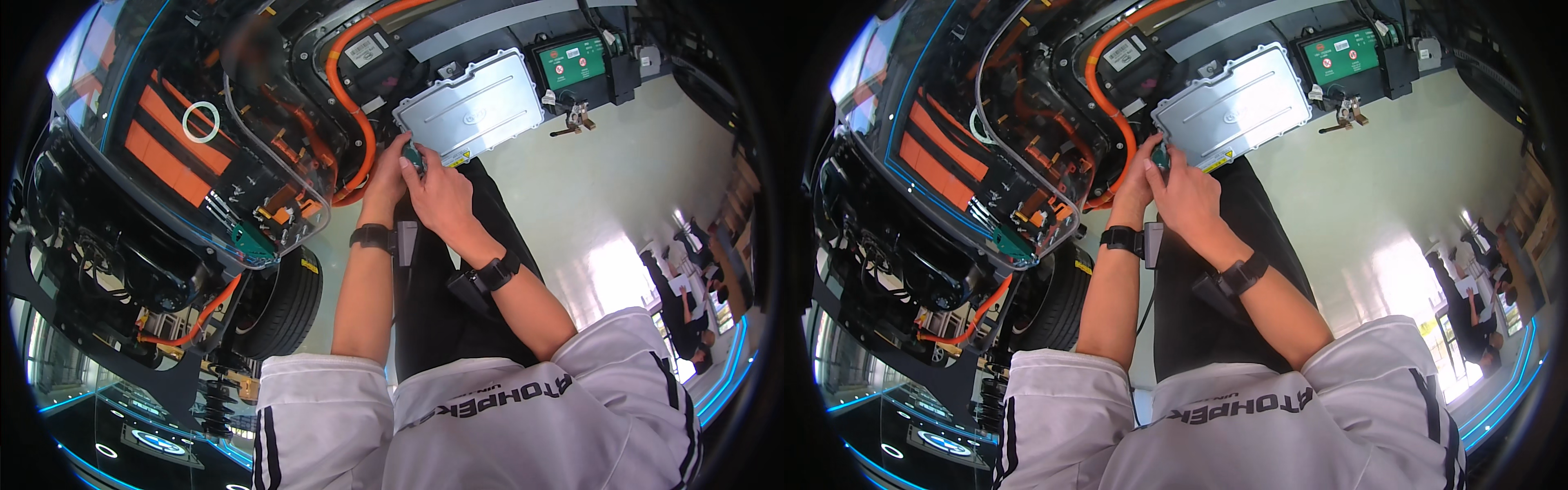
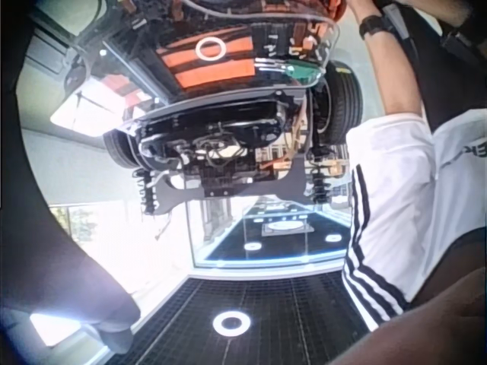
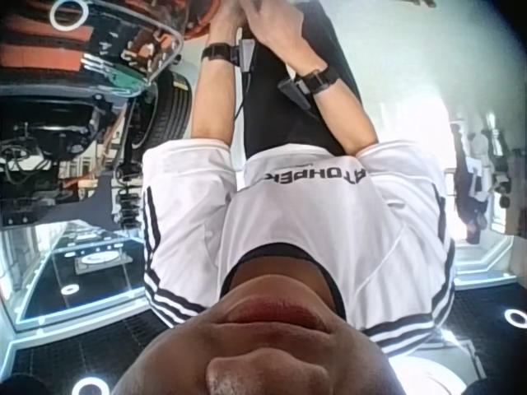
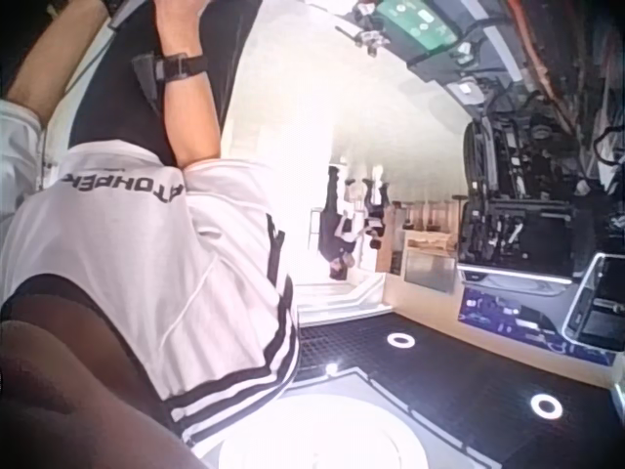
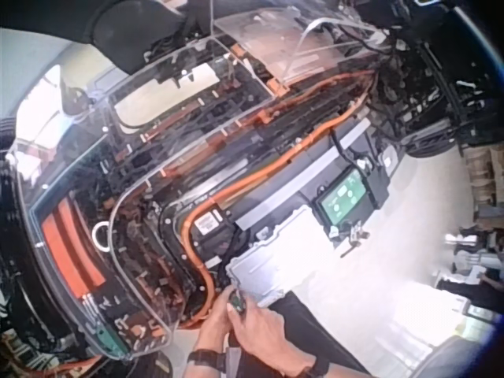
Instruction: The person uses a screwdriver to tighten screws on a silver metal casing located within the open engine bay of a vehicle. The person repeatedly adjusts the casing and secures it to the chassis using the tool.
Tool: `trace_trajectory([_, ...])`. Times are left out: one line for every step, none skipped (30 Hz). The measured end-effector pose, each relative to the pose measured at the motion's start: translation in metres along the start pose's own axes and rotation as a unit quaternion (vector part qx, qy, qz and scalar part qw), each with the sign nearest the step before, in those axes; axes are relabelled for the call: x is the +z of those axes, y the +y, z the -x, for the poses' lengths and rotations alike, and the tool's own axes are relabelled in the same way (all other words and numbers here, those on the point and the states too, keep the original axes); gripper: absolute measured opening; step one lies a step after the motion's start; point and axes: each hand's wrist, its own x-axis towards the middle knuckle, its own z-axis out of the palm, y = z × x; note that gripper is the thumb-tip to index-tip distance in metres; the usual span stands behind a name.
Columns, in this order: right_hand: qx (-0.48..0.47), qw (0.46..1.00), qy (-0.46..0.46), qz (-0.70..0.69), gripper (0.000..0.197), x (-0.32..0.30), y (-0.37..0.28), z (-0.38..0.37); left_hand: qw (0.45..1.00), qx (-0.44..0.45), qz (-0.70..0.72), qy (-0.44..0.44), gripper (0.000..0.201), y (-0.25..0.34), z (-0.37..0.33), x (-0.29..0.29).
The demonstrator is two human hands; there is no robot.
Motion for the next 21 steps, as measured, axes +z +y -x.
trace_trajectory([0.003,1.000,-0.013,0.009,0.057,0.001,0.002,-0.001,1.000,-0.019,0.004,0.025,0.031,-0.001,0.001,0.001])
trace_trajectory([-0.036,0.999,0.008,0.014,0.058,-0.001,0.003,0.000,0.998,-0.041,0.005,0.046,0.031,0.004,0.007,0.012])
trace_trajectory([-0.077,0.996,0.028,0.017,0.060,-0.005,0.001,0.004,0.996,-0.062,0.007,0.069,0.030,0.007,0.011,0.017])
trace_trajectory([-0.118,0.992,0.047,0.021,0.061,-0.009,0.000,0.006,0.995,-0.069,0.017,0.066,0.029,0.011,0.015,0.021])
trace_trajectory([-0.072,0.997,0.021,0.010,0.061,-0.011,-0.003,0.005,0.995,-0.074,0.028,0.063,0.028,0.014,0.017,0.020])
trace_trajectory([-0.026,1.000,-0.005,-0.002,0.061,-0.011,-0.007,0.005,0.994,-0.080,0.039,0.061,0.027,0.016,0.018,0.021])
trace_trajectory([0.021,0.999,-0.031,-0.014,0.061,-0.012,-0.010,0.004,0.996,-0.069,0.039,0.046,0.026,0.013,0.016,0.018])
trace_trajectory([0.026,0.998,-0.050,-0.015,0.061,-0.013,-0.011,0.002,0.997,-0.055,0.041,0.034,0.026,0.011,0.014,0.011])
trace_trajectory([0.031,0.997,-0.068,-0.017,0.061,-0.014,-0.012,-0.001,0.998,-0.041,0.042,0.021,0.025,0.008,0.011,0.006])
trace_trajectory([0.036,0.995,-0.086,-0.019,0.061,-0.015,-0.013,-0.002,0.999,-0.030,0.039,0.019,0.026,0.005,0.008,0.001])
trace_trajectory([-0.002,0.998,-0.059,-0.006,0.060,-0.013,-0.008,-0.001,0.999,-0.023,0.033,0.013,0.026,0.004,0.009,0.006])
trace_trajectory([-0.041,0.999,-0.032,0.007,0.060,-0.008,0.000,0.000,0.999,-0.016,0.028,0.008,0.027,0.005,0.011,0.010])
trace_trajectory([-0.080,0.997,-0.005,0.020,0.059,-0.003,0.006,0.002,1.000,-0.020,0.006,0.012,0.027,0.006,0.013,0.012])
trace_trajectory([-0.067,0.997,0.024,0.010,0.058,0.001,0.006,0.003,0.999,-0.024,-0.015,0.015,0.027,0.008,0.015,0.016])
trace_trajectory([-0.054,0.997,0.053,0.000,0.056,0.006,0.005,0.004,0.999,-0.028,-0.037,0.018,0.027,0.009,0.017,0.019])
trace_trajectory([-0.041,0.996,0.082,-0.010,0.055,0.009,0.006,0.004,0.999,-0.008,-0.037,0.007,0.026,0.007,0.015,0.019])
trace_trajectory([-0.010,1.000,0.021,-0.005,0.055,0.004,0.001,0.002,0.999,0.015,-0.034,0.001,0.026,0.002,0.012,0.012])
trace_trajectory([0.025,0.999,-0.038,0.001,0.055,-0.006,-0.004,-0.002,0.999,0.036,-0.033,-0.009,0.025,0.000,0.012,0.012])
trace_trajectory([0.060,0.994,-0.096,0.008,0.054,-0.012,-0.006,-0.004,0.999,0.019,-0.026,0.006,0.024,-0.002,0.012,0.012])
trace_trajectory([0.018,0.998,-0.060,0.008,0.054,-0.011,-0.001,-0.003,1.000,0.003,-0.021,0.020,0.023,-0.001,0.013,0.016])
trace_trajectory([-0.024,0.999,-0.024,0.009,0.054,-0.008,0.005,0.000,0.999,-0.014,-0.016,0.033,0.023,0.001,0.014,0.020])
